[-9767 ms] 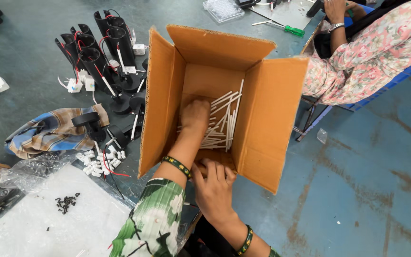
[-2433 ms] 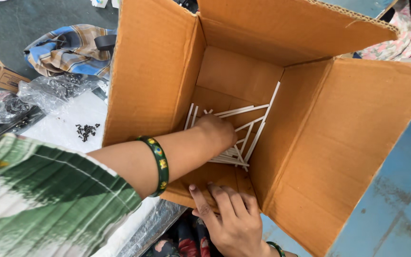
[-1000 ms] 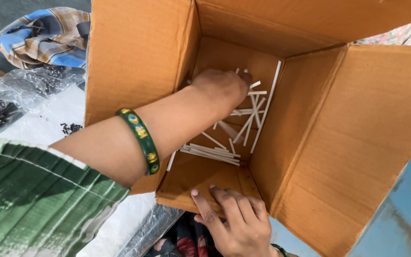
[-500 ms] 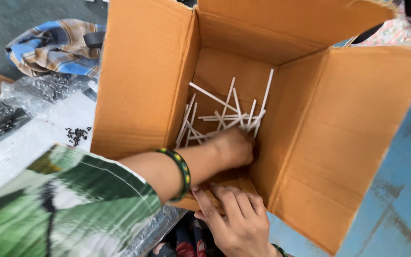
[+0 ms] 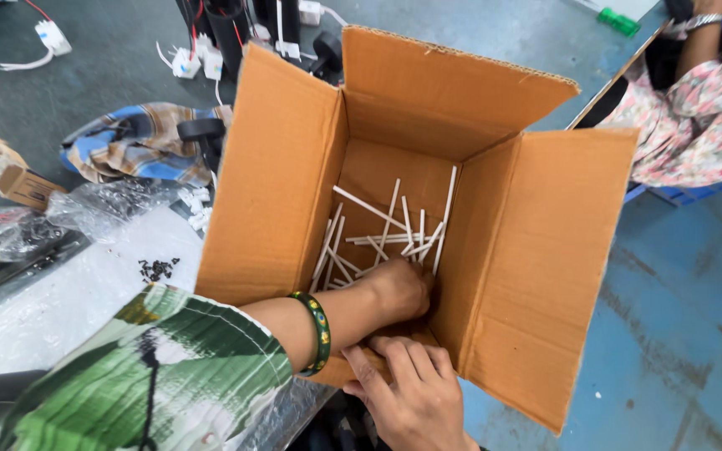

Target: The person assembles a small electronic device by inserting a white plastic rod into a black circular component, connecting wires to a white connector, and inserting the assembly into a black cylindrical housing. The person handles multiple similar components and parts on a workbench.

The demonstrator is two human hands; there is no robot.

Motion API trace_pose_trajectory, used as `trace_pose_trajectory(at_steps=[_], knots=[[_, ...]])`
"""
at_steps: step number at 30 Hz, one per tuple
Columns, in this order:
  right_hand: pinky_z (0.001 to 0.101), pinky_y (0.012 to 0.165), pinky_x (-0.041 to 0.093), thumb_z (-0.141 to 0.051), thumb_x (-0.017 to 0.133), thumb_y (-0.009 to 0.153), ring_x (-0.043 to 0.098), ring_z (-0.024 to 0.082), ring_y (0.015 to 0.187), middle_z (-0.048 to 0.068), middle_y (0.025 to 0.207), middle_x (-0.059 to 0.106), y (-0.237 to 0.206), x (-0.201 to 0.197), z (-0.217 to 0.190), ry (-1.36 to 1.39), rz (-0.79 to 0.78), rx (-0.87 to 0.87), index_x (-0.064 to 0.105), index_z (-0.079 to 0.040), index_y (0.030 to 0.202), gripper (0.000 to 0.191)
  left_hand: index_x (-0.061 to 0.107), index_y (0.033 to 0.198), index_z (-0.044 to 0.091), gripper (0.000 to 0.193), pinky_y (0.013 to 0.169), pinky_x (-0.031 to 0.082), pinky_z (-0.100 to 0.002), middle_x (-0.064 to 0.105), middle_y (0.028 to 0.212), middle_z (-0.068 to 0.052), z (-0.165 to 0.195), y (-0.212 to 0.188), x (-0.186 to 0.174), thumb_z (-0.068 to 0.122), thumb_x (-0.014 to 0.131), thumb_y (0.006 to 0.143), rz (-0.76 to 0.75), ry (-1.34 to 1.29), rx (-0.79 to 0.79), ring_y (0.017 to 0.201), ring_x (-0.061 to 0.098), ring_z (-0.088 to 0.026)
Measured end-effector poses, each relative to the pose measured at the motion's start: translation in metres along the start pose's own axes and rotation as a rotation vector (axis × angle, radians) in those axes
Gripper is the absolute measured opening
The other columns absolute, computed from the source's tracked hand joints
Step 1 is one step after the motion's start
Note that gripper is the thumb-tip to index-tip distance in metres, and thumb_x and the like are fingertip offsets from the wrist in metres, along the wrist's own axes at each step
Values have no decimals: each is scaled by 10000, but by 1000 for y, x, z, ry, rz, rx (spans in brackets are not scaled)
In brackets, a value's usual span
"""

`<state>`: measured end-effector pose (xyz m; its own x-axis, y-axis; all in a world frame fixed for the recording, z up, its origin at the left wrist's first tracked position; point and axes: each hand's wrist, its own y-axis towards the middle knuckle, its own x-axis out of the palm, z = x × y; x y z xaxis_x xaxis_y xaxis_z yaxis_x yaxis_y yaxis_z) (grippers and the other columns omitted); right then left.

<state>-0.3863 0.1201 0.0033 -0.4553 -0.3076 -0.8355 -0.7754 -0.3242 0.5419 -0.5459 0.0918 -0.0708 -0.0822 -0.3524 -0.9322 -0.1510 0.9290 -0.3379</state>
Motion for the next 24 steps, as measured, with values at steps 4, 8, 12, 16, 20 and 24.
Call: trace_pose_trajectory(at_steps=[4, 8, 12, 16, 20, 24], knots=[[398, 783, 469, -378, 735, 835, 623, 236, 927, 60, 1050, 655, -2, 6, -3, 2, 3, -3, 710, -133, 1241, 474, 759, 1123, 134, 239, 789, 579, -442, 687, 1210, -82, -5, -3, -5, 205, 621, 942, 32, -52, -42, 1102, 669, -265], [401, 774, 459, -389, 743, 803, 618, 241, 913, 63, 1028, 644, -6, 5, -10, -9, -3, 8, 698, -143, 1270, 529, 740, 1068, 73, 277, 786, 581, -449, 759, 959, -119, -52, -16, -31, 286, 747, 893, 18, -613, -237, 881, 726, -285], [398, 780, 454, -388, 759, 792, 618, 224, 901, 36, 1035, 652, -5, 2, -18, -3, -4, 23, 679, -154, 1291, 557, 625, 1152, 76, 259, 637, 602, -350, 782, 926, -63, -111, -60, -47, 80, 672, 897, 360, -1327, -343, 782, 738, -204], [393, 781, 455, -385, 767, 776, 619, 214, 894, 11, 1008, 648, 0, 1, -22, -4, 6, 34, 679, -169, 1301, 574, 657, 1137, 24, 220, 692, 648, -280, 773, 960, -63, -120, -86, -52, 16, 650, 917, 413, -1636, -125, 862, 764, -130], [390, 775, 452, -378, 771, 785, 616, 211, 885, 23, 1013, 652, 4, -1, -26, -22, 5, 29, 679, -159, 1286, 555, 677, 1106, 29, 188, 678, 629, -299, 772, 949, -56, -114, -89, -58, 29, 646, 920, 426, -1585, -141, 849, 759, -144], [383, 784, 458, -358, 768, 788, 626, 207, 900, 20, 1027, 656, 8, -4, -32, -24, 15, 48, 686, -151, 1269, 531, 696, 1010, 32, 138, 695, 610, -302, 775, 874, -58, -104, -98, -64, 49, 716, 874, 546, -1230, -272, 798, 772, -149]])
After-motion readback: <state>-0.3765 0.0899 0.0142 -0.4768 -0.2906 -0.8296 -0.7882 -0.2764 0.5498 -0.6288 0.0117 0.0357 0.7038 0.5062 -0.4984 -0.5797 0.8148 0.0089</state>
